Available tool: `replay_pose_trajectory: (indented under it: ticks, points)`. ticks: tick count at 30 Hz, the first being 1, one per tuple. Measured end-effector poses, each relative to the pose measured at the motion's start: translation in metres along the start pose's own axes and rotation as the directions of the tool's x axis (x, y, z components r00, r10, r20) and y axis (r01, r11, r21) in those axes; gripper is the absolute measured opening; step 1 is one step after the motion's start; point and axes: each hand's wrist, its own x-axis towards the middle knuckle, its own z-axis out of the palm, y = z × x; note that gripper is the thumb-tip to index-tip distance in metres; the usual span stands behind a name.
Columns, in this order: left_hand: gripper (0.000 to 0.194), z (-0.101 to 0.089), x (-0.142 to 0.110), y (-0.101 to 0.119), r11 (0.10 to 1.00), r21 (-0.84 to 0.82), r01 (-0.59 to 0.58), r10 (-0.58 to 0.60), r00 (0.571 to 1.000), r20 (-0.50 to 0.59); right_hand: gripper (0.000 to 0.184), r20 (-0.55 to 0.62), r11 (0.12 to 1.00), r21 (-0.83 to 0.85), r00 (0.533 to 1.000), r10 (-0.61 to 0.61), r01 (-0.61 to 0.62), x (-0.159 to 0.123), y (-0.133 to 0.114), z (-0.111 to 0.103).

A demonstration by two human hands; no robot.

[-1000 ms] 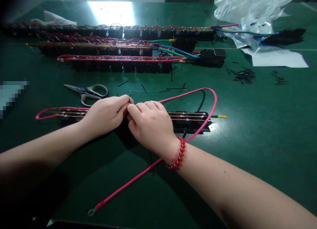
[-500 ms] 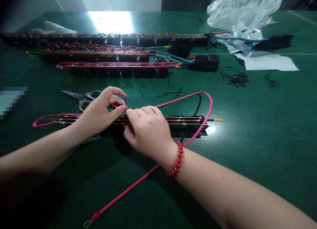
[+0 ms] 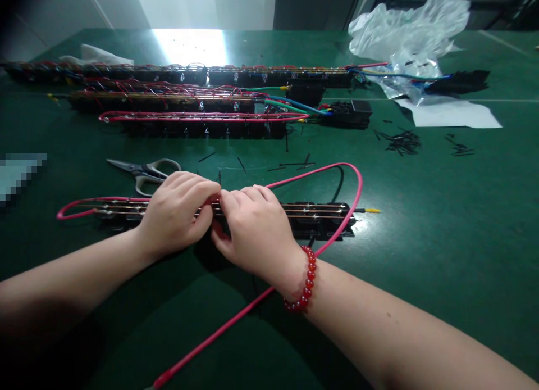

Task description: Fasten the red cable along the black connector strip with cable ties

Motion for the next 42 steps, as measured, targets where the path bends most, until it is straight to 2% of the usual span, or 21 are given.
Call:
replay_pose_trajectory:
  ticks: [5, 11, 17, 25, 30, 32, 34, 35, 37, 38, 40, 42]
  points:
    - [0.021, 0.002, 0.001, 0.0, 1.0, 0.021, -0.012, 0.009, 0.994, 0.108, 0.037, 0.063, 0.997, -0.073, 0.998, -0.017, 0.021, 0.0, 0.002, 0.002]
    - [0.019, 0.003, 0.001, 0.0, 0.997, 0.062, -0.038, 0.032, 0.995, 0.095, 0.038, 0.05, 0.991, -0.125, 0.998, -0.035, 0.041, -0.001, 0.004, 0.005]
    - [0.019, 0.003, 0.003, 0.002, 0.993, 0.111, -0.041, 0.023, 0.987, 0.159, 0.035, 0.031, 0.989, -0.139, 0.999, -0.045, 0.049, -0.001, 0.004, 0.004]
    - [0.019, 0.003, 0.003, -0.001, 0.985, 0.15, -0.087, 0.062, 0.984, 0.165, 0.033, 0.049, 0.99, -0.137, 0.998, -0.039, 0.045, 0.0, 0.004, 0.005]
    - [0.018, 0.005, 0.002, 0.003, 0.998, 0.055, -0.024, 0.015, 0.986, 0.163, 0.033, 0.054, 0.988, -0.145, 0.998, -0.04, 0.047, 0.0, 0.003, 0.005]
    - [0.018, 0.002, 0.005, 0.002, 0.997, -0.069, 0.029, -0.019, 0.991, 0.135, 0.033, 0.064, 0.988, -0.147, 0.997, -0.037, 0.046, 0.0, 0.003, 0.004]
    - [0.018, -0.007, 0.011, -0.005, 0.966, -0.226, 0.124, -0.109, 0.991, 0.077, 0.034, 0.077, 0.988, -0.15, 0.997, -0.028, 0.04, 0.0, 0.003, 0.004]
    - [0.018, -0.013, 0.015, -0.013, 0.941, -0.283, 0.187, -0.183, 0.982, 0.039, 0.036, 0.081, 0.987, -0.153, 0.996, -0.027, 0.039, 0.0, 0.003, 0.003]
    - [0.025, -0.029, 0.02, -0.036, 0.896, -0.258, 0.36, -0.362, 0.931, 0.043, 0.038, 0.089, 0.986, -0.159, 0.996, -0.03, 0.044, 0.001, 0.003, 0.003]
    - [0.03, -0.037, 0.021, -0.051, 0.886, -0.164, 0.433, -0.424, 0.901, 0.09, 0.038, 0.089, 0.986, -0.162, 0.995, -0.034, 0.048, 0.001, 0.003, 0.002]
    - [0.038, -0.05, 0.019, -0.082, 0.864, 0.153, 0.48, -0.503, 0.817, 0.28, 0.036, 0.088, 0.985, -0.162, 0.995, -0.037, 0.051, 0.002, 0.003, 0.002]
    - [0.04, -0.057, 0.012, -0.108, 0.844, 0.235, 0.482, -0.537, 0.757, 0.374, 0.036, 0.085, 0.986, -0.162, 0.996, -0.033, 0.047, 0.002, 0.003, 0.001]
